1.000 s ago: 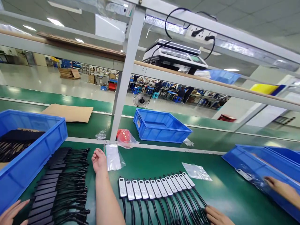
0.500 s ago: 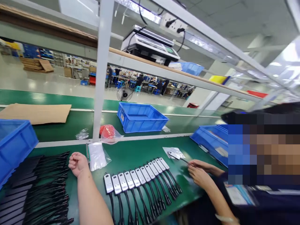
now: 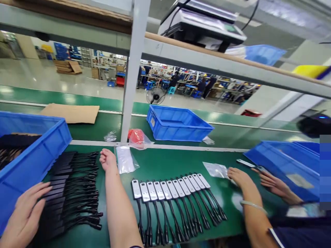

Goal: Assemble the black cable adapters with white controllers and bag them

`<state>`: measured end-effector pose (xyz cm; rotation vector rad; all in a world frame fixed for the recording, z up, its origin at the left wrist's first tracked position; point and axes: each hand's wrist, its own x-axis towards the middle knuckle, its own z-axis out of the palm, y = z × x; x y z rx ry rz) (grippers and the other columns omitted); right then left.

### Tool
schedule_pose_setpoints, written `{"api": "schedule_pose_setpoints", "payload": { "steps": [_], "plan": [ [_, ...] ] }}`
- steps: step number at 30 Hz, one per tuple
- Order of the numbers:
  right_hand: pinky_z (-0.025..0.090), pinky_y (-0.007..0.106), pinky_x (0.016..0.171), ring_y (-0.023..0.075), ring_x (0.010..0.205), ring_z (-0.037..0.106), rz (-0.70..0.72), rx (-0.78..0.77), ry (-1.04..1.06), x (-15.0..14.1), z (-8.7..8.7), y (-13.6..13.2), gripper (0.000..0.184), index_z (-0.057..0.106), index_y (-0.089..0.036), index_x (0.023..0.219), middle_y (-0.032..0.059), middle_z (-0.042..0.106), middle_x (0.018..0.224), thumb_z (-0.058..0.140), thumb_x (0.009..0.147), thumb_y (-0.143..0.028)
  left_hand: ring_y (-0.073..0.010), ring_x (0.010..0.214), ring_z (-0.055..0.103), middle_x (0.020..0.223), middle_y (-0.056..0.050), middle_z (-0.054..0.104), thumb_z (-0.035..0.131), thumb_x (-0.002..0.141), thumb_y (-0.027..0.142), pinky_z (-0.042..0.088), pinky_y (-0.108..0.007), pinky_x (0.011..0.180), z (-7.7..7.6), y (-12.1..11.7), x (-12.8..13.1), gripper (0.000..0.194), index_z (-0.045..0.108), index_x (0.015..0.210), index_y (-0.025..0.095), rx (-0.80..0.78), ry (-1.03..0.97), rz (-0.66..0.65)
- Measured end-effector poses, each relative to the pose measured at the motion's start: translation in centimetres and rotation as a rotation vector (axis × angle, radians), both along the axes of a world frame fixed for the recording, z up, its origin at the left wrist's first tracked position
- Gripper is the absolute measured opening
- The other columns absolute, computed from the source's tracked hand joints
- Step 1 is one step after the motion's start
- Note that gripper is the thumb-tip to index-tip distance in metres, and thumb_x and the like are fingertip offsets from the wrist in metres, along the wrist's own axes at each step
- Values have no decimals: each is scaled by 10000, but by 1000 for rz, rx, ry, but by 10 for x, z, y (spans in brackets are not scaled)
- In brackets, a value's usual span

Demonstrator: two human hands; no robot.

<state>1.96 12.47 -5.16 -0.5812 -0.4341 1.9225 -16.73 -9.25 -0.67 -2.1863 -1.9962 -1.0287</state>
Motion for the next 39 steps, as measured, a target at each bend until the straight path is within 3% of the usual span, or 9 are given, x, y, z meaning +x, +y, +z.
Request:
{"api": "schedule_pose_setpoints", "payload": {
  "steps": [3,6,8,12,19,24,31,35,39],
  "plan": [
    [174,116,314,13,361,273,5,-5,31,1,-6,2,95,499,-144,746,-52,513,554,551,709,-75,-225,1087,462,1113,-22,550,383,835,266,356,-415,965,23,38,16,272,549,1048,300,-46,95,-80],
    [174,117,316,17,371,286,16,-8,47,2,-9,-1,136,493,-152,724,-39,532,562,582,653,-78,-203,1043,470,1072,-57,570,310,862,209,369,-356,938,34,93,25,322,598,1006,210,-203,206,-125],
    [173,118,316,19,377,293,23,-8,54,2,-11,-3,151,490,-156,714,-34,535,568,598,634,-87,-202,987,487,1028,-62,585,307,837,137,376,-352,905,32,122,26,350,619,984,202,-332,300,-115],
    [168,119,316,19,378,293,19,-15,55,-1,-13,-1,161,490,-160,705,-37,528,561,613,622,-98,-234,921,504,923,-69,597,506,653,60,386,-363,853,16,153,25,339,636,927,211,-468,367,-136],
    [211,126,330,31,399,333,-6,-30,35,-1,-14,3,152,503,-170,702,-25,554,587,612,614,-112,-232,889,504,839,-76,564,512,582,32,367,-350,825,-1,171,28,237,598,744,182,-567,315,-170],
    [204,130,331,34,399,345,10,-41,19,-3,-18,4,156,507,-164,702,-33,535,559,609,597,-108,-162,690,486,664,0,514,503,617,89,380,-296,679,-4,176,19,96,532,656,173,-616,141,-219],
    [207,136,332,38,396,357,95,24,-10,-14,-17,-4,144,504,-159,675,-37,515,547,625,599,-146,-125,607,485,636,43,493,459,622,111,362,-229,569,-9,178,15,326,515,940,158,-651,-209,-281],
    [233,139,340,42,408,373,142,83,-34,-17,-16,-8,150,536,-152,698,-31,518,552,650,601,-164,-116,582,491,627,54,509,539,609,147,368,-223,557,-7,180,23,422,523,1031,158,-691,-338,-361],
    [248,139,340,38,408,375,129,122,-68,-18,-16,-8,153,551,-148,689,-32,521,552,670,601,-185,-120,562,522,643,20,576,534,683,239,402,-233,540,-6,187,30,319,558,989,153,-729,-447,-419]
  ]
}}
